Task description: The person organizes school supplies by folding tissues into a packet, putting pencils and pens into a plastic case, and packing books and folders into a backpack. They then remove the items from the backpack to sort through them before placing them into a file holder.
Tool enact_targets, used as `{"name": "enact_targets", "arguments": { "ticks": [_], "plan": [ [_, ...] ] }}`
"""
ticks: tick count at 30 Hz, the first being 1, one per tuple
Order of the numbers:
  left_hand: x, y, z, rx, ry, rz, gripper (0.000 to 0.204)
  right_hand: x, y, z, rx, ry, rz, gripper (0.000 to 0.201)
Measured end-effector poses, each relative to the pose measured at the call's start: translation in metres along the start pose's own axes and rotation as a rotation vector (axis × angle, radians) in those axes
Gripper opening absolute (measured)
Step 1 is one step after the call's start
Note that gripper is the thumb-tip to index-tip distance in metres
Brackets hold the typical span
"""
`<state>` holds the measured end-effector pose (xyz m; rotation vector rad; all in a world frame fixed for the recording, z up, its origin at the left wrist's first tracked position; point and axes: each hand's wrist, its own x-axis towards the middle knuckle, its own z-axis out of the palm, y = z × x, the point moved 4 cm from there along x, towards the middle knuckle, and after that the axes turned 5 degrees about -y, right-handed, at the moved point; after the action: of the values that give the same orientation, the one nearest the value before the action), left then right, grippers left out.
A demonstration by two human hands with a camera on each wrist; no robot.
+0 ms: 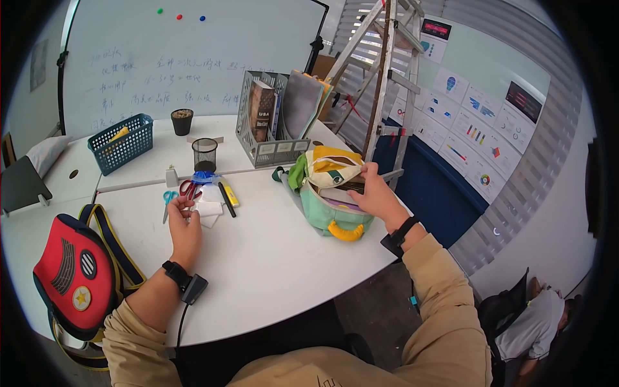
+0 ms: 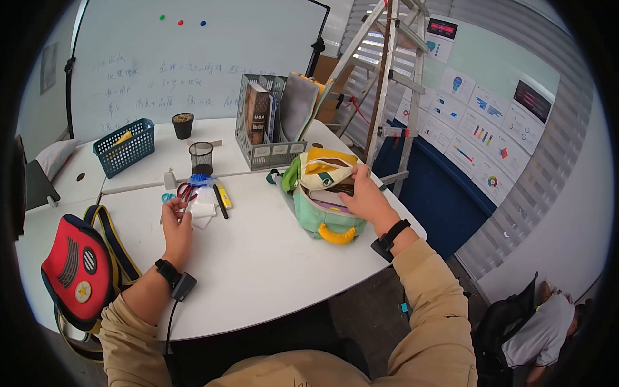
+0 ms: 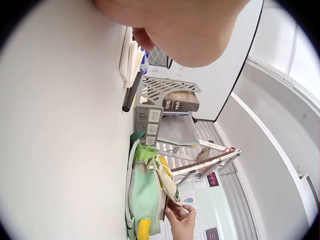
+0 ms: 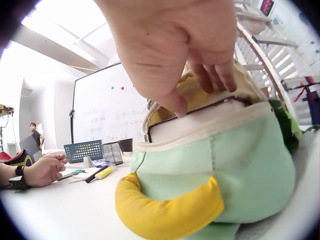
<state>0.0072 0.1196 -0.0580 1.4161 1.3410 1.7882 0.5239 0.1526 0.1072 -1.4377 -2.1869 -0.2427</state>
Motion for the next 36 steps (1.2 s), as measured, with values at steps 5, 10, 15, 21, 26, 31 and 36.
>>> {"name": "enact_targets", "arguments": {
  "ticks": [5,10,15,21,26,31,36],
  "plan": [
    [-0.001,0.000,0.000,-0.006,-0.001,-0.014,0.047,-0.001,-0.015,0.001,-0.046,-0.169,0.441,0.112],
    [0.001,-0.002,0.000,0.000,0.001,-0.003,0.046,0.006,0.022,0.034,0.058,-0.187,0.591,0.104],
    [0.001,-0.004,-0.001,0.007,0.010,0.009,0.045,0.010,0.090,0.066,0.291,-0.442,0.450,0.082],
    [-0.001,0.001,0.002,0.039,0.026,0.045,0.047,0.001,0.067,0.057,0.802,-0.722,0.872,0.087],
    [-0.002,0.003,0.001,0.037,0.017,0.046,0.048,-0.008,0.080,0.037,0.947,-0.774,1.000,0.075],
    [0.001,-0.003,-0.001,0.049,0.027,0.052,0.049,-0.002,0.070,0.043,0.905,-0.882,1.022,0.066],
    [0.002,-0.005,0.000,0.024,0.018,0.054,0.048,0.000,0.062,0.046,1.022,-0.835,1.142,0.050]
  ]
}}
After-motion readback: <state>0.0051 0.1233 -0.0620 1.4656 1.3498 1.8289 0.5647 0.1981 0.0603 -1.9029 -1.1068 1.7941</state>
